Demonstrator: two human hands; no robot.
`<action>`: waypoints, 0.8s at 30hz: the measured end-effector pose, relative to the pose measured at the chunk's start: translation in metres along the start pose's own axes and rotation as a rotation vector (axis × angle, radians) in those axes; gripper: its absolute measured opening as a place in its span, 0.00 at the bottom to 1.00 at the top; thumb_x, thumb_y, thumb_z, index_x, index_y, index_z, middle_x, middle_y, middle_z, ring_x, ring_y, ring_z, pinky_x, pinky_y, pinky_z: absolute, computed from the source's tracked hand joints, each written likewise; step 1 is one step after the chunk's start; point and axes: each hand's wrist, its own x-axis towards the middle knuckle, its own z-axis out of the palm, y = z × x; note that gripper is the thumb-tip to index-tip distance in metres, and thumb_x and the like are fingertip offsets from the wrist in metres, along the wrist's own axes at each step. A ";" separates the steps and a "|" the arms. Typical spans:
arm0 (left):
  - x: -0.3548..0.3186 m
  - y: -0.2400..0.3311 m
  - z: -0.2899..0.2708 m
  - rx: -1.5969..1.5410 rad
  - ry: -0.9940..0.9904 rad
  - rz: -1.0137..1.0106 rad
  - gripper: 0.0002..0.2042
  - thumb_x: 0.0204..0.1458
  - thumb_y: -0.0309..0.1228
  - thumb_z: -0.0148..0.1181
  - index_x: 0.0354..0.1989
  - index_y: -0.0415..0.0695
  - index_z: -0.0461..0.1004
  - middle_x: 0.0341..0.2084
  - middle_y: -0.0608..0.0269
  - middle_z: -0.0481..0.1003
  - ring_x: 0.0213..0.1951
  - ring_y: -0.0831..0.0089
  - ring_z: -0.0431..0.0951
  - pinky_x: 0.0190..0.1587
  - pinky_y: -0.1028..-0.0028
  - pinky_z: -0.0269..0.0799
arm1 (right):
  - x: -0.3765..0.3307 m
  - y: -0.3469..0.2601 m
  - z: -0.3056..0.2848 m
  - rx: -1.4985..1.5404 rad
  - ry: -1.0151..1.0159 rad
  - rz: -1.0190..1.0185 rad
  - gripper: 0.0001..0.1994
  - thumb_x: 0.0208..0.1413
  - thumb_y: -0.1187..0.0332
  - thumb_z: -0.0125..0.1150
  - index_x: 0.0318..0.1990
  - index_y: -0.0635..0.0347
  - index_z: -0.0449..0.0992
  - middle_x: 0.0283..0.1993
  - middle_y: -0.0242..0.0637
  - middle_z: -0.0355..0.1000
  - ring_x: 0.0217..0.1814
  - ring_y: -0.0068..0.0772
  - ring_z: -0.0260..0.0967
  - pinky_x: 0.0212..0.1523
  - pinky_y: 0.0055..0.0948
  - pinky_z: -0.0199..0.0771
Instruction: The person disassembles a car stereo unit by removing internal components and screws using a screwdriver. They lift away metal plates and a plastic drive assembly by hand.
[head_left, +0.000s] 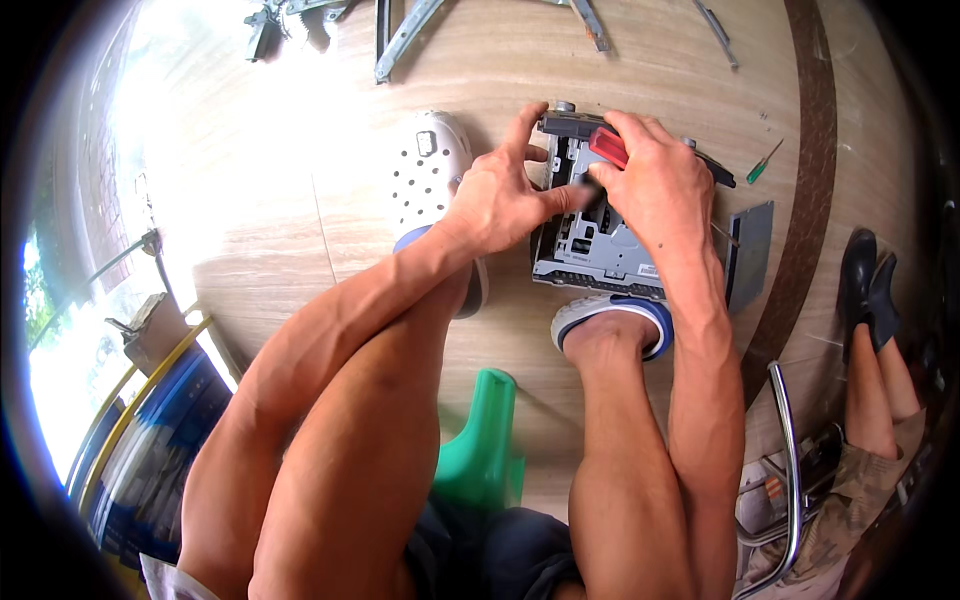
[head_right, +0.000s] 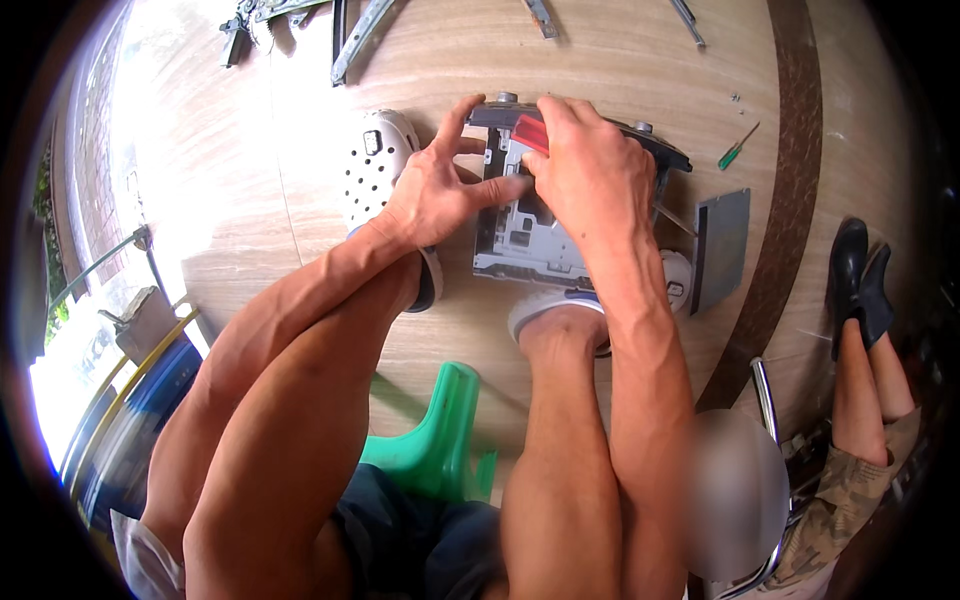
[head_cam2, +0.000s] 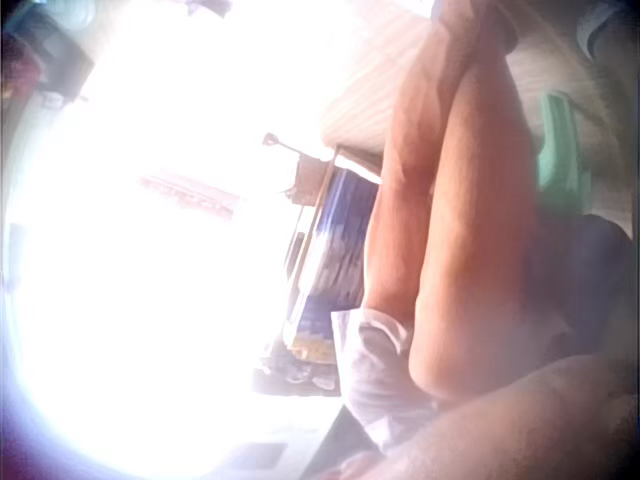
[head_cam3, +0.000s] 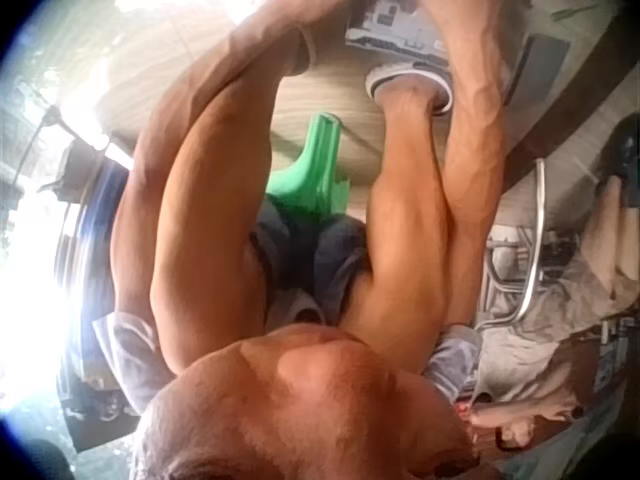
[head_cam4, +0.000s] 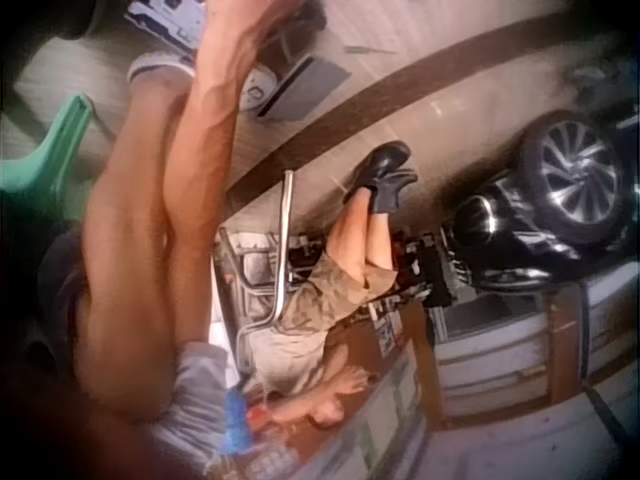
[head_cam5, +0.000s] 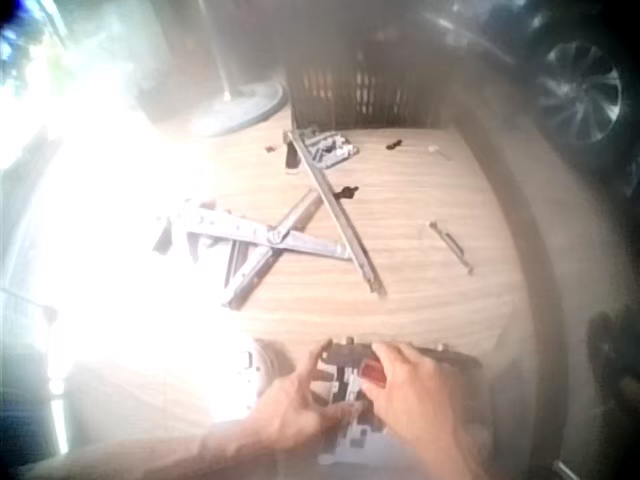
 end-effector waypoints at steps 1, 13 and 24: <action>0.001 0.001 0.001 -0.003 0.000 0.003 0.53 0.45 0.47 0.75 0.74 0.45 0.46 0.54 0.33 0.73 0.49 0.49 0.81 0.52 0.63 0.77 | -0.001 0.001 0.001 -0.014 0.000 0.007 0.24 0.50 0.64 0.71 0.55 0.55 0.74 0.52 0.40 0.77 0.47 0.53 0.78 0.45 0.47 0.79; 0.001 0.011 0.001 -0.072 -0.050 -0.077 0.53 0.44 0.50 0.75 0.74 0.44 0.47 0.53 0.35 0.74 0.51 0.48 0.80 0.53 0.65 0.76 | -0.046 0.009 -0.059 0.165 0.029 0.185 0.27 0.52 0.77 0.64 0.62 0.59 0.70 0.56 0.48 0.73 0.54 0.48 0.74 0.54 0.39 0.74; 0.001 0.000 0.000 -0.043 -0.014 -0.028 0.53 0.45 0.49 0.75 0.74 0.44 0.47 0.52 0.35 0.75 0.47 0.50 0.83 0.53 0.64 0.75 | -0.068 -0.020 -0.041 0.176 0.082 0.003 0.19 0.58 0.72 0.67 0.58 0.58 0.77 0.34 0.43 0.75 0.31 0.39 0.74 0.34 0.34 0.74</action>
